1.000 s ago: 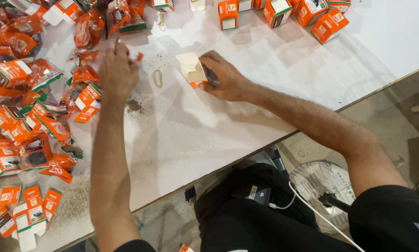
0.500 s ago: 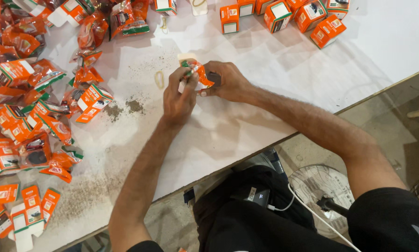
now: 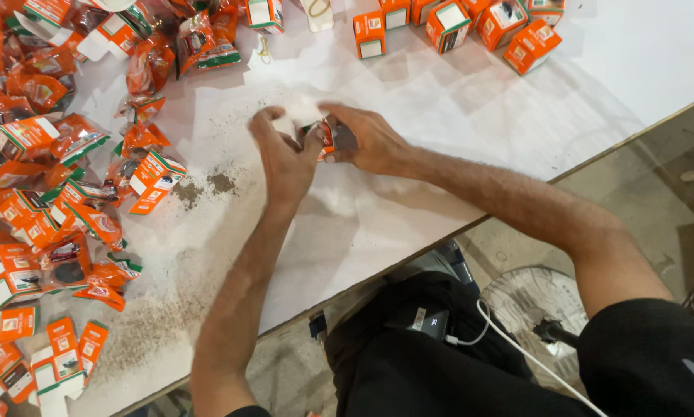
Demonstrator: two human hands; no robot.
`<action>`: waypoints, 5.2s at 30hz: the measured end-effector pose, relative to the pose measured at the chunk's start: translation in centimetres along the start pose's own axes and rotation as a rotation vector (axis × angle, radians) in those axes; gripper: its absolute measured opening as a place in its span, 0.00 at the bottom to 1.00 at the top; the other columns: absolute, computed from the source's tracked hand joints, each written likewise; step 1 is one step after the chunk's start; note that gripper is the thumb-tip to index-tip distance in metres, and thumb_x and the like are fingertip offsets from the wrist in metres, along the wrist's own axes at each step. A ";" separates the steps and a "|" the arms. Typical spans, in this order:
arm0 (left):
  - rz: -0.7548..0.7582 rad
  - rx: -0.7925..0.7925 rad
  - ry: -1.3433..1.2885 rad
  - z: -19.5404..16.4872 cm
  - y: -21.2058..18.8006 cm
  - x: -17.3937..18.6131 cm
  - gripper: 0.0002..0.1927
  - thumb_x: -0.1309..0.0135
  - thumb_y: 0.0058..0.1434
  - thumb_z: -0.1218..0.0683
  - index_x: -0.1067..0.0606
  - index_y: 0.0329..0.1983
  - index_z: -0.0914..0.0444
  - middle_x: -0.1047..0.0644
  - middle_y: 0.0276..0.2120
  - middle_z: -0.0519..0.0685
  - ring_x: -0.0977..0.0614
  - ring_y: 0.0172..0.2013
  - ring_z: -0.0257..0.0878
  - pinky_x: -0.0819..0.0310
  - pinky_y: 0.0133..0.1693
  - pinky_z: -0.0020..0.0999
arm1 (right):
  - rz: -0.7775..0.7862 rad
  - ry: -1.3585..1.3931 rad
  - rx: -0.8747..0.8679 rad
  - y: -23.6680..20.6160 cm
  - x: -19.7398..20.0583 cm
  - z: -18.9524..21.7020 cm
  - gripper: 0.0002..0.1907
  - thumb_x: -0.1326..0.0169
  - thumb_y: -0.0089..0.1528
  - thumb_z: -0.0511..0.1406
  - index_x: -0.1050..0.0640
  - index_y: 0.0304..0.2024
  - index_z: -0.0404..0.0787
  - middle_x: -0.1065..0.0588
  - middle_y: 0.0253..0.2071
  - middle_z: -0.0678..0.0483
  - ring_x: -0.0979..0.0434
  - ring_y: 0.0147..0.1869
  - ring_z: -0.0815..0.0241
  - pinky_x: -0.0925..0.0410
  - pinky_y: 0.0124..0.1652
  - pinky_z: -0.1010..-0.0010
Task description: The person picks flat orange cardboard boxes one at a time from a pile on the table, folds the flaps and sides to form each box, and places the finished boxes in a stack on the table.
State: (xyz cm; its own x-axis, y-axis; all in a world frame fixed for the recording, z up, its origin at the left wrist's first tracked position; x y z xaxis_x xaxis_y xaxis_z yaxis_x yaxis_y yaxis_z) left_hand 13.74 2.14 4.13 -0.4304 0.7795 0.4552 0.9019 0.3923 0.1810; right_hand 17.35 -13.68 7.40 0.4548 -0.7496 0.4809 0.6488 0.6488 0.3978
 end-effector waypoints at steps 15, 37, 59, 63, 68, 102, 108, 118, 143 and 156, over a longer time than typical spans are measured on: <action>0.458 0.303 -0.776 2.5 0.7 -1.4 0.07 0.43 0.64 0.60 0.23 0.43 0.68 0.22 0.30 0.48 0.21 0.28 0.33 0.19 0.32 0.33 | -0.017 -0.242 0.207 -0.8 -0.8 1.7 0.27 0.32 0.56 0.31 0.23 0.57 0.40 0.25 0.59 0.45 0.24 0.61 0.41 0.29 0.56 0.56; 0.221 -0.613 -0.061 -4.9 -3.4 0.2 0.09 0.40 0.66 0.62 0.24 0.48 0.66 0.25 0.63 0.59 0.25 0.67 0.56 0.28 0.66 0.45 | 0.041 0.104 0.040 -0.4 0.1 0.6 0.29 0.31 0.61 0.34 0.37 0.53 0.39 0.22 0.48 0.48 0.17 0.53 0.52 0.24 0.48 0.63; 0.195 -0.772 0.306 -6.0 -5.8 -0.2 0.05 0.46 0.68 0.66 0.27 0.45 0.67 0.33 0.69 0.64 0.35 0.71 0.62 0.36 0.69 0.54 | 0.029 -0.228 0.180 -0.8 -0.4 2.7 0.26 0.35 0.61 0.33 0.32 0.58 0.40 0.25 0.57 0.43 0.22 0.52 0.38 0.28 0.44 0.54; 0.193 -0.499 -0.037 -3.8 -4.3 0.7 0.09 0.43 0.66 0.63 0.30 0.45 0.67 0.28 0.65 0.61 0.30 0.70 0.60 0.30 0.67 0.47 | 0.027 -0.165 0.108 -0.2 -0.2 2.0 0.29 0.32 0.60 0.36 0.32 0.57 0.40 0.24 0.51 0.46 0.21 0.50 0.40 0.28 0.44 0.54; 0.146 -0.691 0.326 -5.2 -5.7 0.5 0.08 0.44 0.69 0.62 0.28 0.50 0.68 0.29 0.66 0.66 0.33 0.70 0.63 0.33 0.67 0.51 | 0.033 -0.224 0.147 -0.7 -0.6 1.8 0.27 0.34 0.60 0.34 0.32 0.57 0.40 0.25 0.55 0.47 0.21 0.51 0.41 0.28 0.43 0.56; 0.080 -1.836 0.563 -12.0 -2.4 -7.2 0.09 0.41 0.62 0.56 0.24 0.41 0.66 0.27 0.58 0.62 0.21 0.52 0.56 0.21 0.56 0.47 | 0.045 1.008 -0.411 1.5 7.2 -8.4 0.28 0.53 0.72 0.46 0.34 0.68 0.37 0.23 0.56 0.47 0.21 0.54 0.57 0.23 0.49 0.64; -0.002 -1.355 0.781 -8.7 6.2 -2.1 0.23 0.40 0.70 0.53 0.29 0.62 0.69 0.31 0.65 0.62 0.29 0.65 0.58 0.33 0.67 0.51 | 0.088 0.295 -0.130 1.7 7.0 -2.9 0.35 0.39 0.59 0.29 0.35 0.68 0.38 0.24 0.57 0.47 0.23 0.58 0.52 0.27 0.53 0.62; 0.292 -0.331 0.953 7.1 19.5 6.0 0.32 0.41 0.66 0.55 0.38 0.70 0.64 0.45 0.73 0.66 0.32 0.62 0.69 0.34 0.58 0.60 | -0.014 -0.360 0.158 0.3 1.9 1.4 0.40 0.45 0.70 0.33 0.53 0.76 0.29 0.38 0.60 0.39 0.38 0.60 0.41 0.44 0.62 0.50; 0.015 -0.958 0.520 -9.1 -6.3 1.3 0.20 0.37 0.65 0.55 0.27 0.57 0.66 0.24 0.48 0.57 0.32 0.64 0.62 0.51 0.67 0.66 | 0.012 0.141 -0.107 -0.4 -1.8 -2.4 0.32 0.28 0.55 0.34 0.27 0.59 0.35 0.19 0.45 0.51 0.20 0.47 0.63 0.25 0.49 0.68; 0.196 0.172 -0.385 1.1 0.3 -1.5 0.06 0.45 0.58 0.63 0.30 0.37 0.69 0.26 0.30 0.50 0.29 0.19 0.32 0.39 0.15 0.29 | -0.017 0.128 -0.001 -0.5 -1.3 -1.4 0.40 0.29 0.56 0.36 0.35 0.65 0.34 0.23 0.55 0.43 0.20 0.56 0.45 0.27 0.53 0.59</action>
State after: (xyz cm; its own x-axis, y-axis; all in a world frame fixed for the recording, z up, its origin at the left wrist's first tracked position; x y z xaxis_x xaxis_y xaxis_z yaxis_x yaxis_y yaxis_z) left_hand 14.66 1.66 2.51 -0.2647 0.9587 0.1040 0.9621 0.2698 -0.0383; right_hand 17.25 -13.21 5.43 0.5177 -0.7712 0.3706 0.6576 0.6357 0.4043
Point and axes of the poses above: each hand's wrist, its own y-axis towards the middle knuckle, its own x-axis out of the back of the hand, z = x × y, the point moved 10 cm from there along y, towards the middle knuckle
